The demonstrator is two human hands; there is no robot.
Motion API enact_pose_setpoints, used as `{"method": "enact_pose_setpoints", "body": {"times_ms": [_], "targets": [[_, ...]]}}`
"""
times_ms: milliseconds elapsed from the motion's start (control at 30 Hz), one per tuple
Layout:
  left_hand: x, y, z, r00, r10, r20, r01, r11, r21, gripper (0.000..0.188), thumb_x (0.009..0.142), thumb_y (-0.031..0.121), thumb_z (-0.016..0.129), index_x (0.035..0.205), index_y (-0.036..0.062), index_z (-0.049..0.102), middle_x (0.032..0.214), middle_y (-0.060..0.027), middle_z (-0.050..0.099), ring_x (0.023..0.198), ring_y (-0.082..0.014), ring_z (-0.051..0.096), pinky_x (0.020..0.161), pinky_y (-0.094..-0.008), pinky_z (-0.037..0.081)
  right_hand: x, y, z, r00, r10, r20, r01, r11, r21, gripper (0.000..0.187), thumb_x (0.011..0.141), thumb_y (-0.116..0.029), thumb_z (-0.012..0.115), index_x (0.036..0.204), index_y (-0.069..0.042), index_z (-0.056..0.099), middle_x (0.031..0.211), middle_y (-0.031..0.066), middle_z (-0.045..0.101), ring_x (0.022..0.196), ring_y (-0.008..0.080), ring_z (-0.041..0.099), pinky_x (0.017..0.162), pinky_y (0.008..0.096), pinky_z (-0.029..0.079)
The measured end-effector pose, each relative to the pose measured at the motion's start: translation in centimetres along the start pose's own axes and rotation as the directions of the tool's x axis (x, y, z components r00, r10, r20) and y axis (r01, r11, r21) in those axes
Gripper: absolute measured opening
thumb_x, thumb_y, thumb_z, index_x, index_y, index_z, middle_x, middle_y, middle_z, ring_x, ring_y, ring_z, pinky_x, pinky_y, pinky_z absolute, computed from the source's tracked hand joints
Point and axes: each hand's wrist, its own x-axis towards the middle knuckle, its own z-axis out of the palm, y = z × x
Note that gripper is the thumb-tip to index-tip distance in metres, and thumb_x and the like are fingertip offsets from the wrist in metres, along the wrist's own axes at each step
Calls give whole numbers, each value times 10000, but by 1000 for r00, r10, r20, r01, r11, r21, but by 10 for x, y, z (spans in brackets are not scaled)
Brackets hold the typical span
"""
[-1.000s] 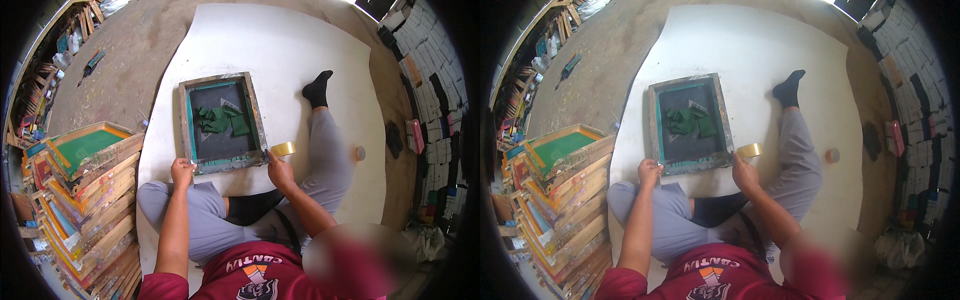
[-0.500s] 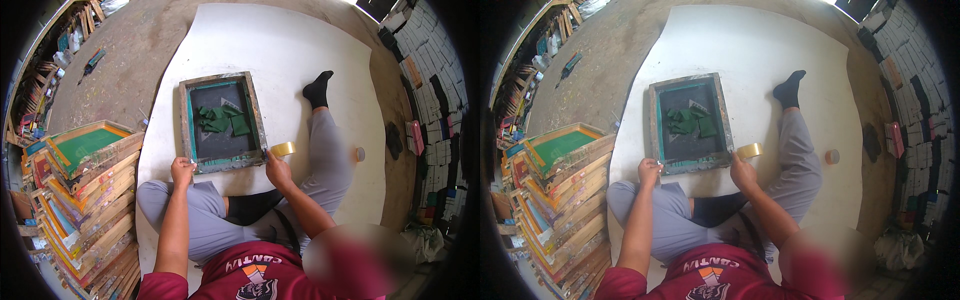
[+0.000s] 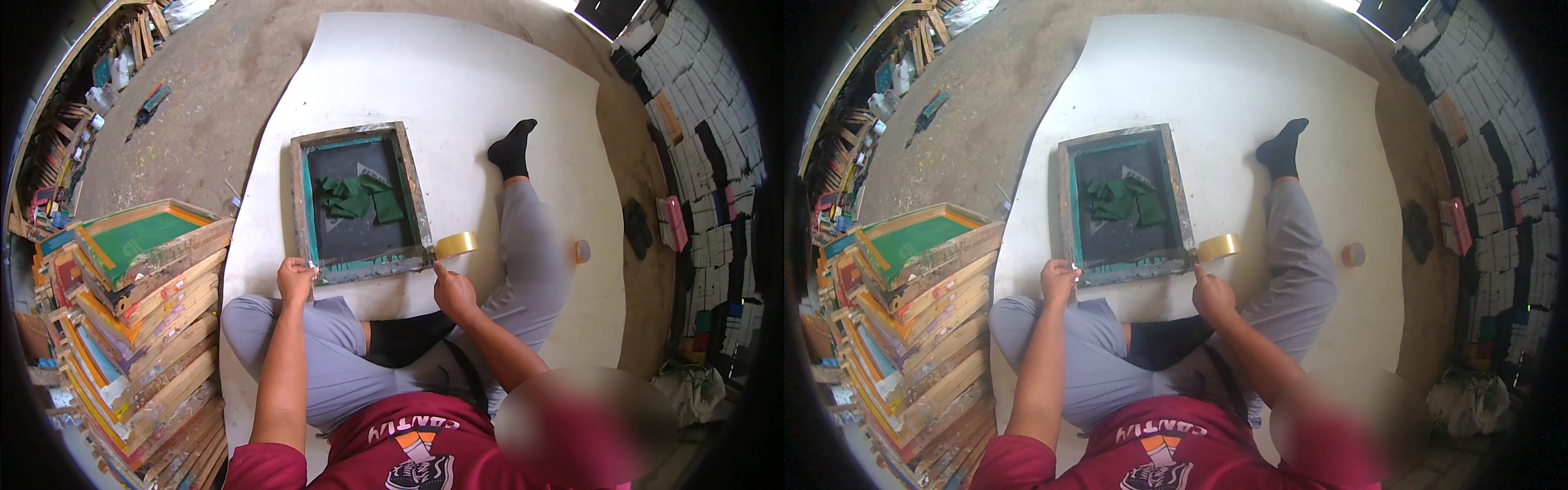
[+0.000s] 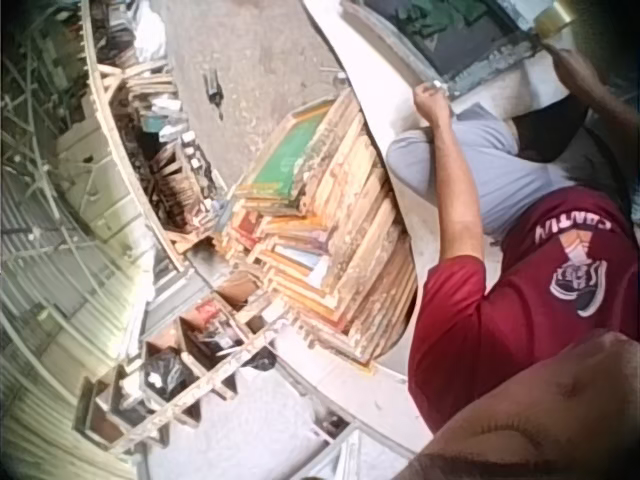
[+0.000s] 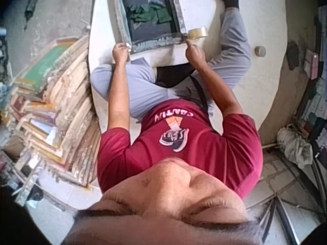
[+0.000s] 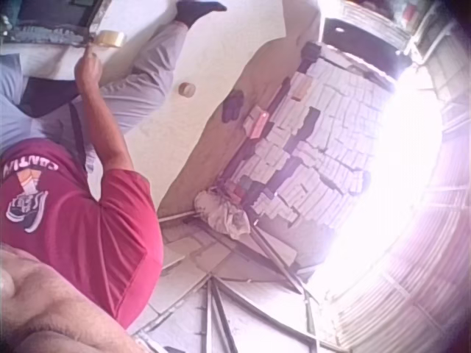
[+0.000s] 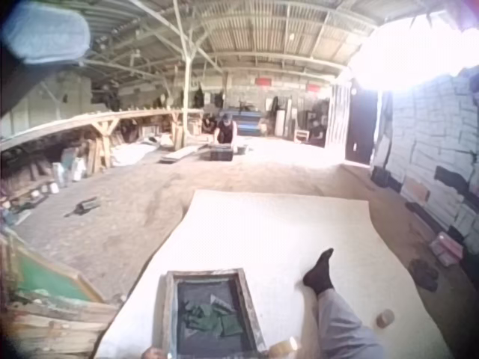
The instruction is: The person sits on the floor and cleans two screen printing frames using a green cloth and tape. They wipe the mesh and edges of a green frame, then switch to a black frame, applying tape to the edges and wiping the mesh surface.
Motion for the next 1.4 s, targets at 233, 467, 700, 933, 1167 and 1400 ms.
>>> {"method": "enact_pose_setpoints", "body": {"times_ms": [233, 467, 700, 933, 1167, 1400], "targets": [[-1, 1, -2, 1000, 19, 20, -18, 1000, -10, 355, 808, -75, 836, 1066, -23, 598, 827, -138, 764, 719, -181, 733, 659, -313, 587, 28, 12, -45, 981, 52, -185, -47, 998, 33, 487, 998, -273, 670, 1468, -232, 549, 951, 201, 768, 885, 450, 734, 785, 586, 550], [-7, 9, -5, 997, 45, 62, -43, 998, -47, 373, 814, -72, 814, 1116, -29, 599, 844, -111, 741, 740, -180, 723, 685, -296, 569, 87, 46, -91, 984, 106, 142, -111, 994, 25, 673, 791, -631, 833, 1223, -120, 760, 1010, 151, 786, 995, 362, 755, 876, 479, 576], [-10, 14, -6, 998, 19, 65, -14, 997, -82, 336, 828, -93, 807, 1068, -6, 588, 816, -117, 756, 729, -168, 730, 698, -287, 580, 74, 81, -90, 977, 8, 212, -40, 989, 145, 537, 796, -496, 879, 1060, -37, 791, 885, 190, 755, 857, 339, 742, 801, 438, 552], [-3, 3, -10, 998, -5, 63, 11, 995, -99, 337, 833, -90, 811, 1069, -10, 585, 819, -118, 756, 740, -176, 737, 701, -293, 587, 75, 79, -93, 972, -29, 235, -18, 981, 194, 556, 810, -490, 860, 1125, -37, 791, 1009, 217, 772, 964, 394, 737, 870, 456, 549], [-8, 12, -10, 998, -22, 57, 25, 997, -66, 336, 834, -93, 803, 1076, -24, 580, 830, -134, 749, 740, -193, 738, 700, -303, 592, 74, 89, -122, 974, 38, 225, -105, 949, 296, 521, 829, -409, 874, 1165, -24, 773, 953, 203, 772, 906, 341, 752, 846, 432, 548], [-5, 11, -11, 997, -35, 74, 42, 996, -84, 333, 843, -99, 790, 1084, -22, 574, 830, -134, 744, 729, -206, 742, 704, -313, 604, 131, 98, -106, 996, 37, -84, -4, 932, 363, 397, 880, -294, 860, 1080, 19, 718, 790, 135, 674, 743, 223, 651, 724, 395, 505]]}}
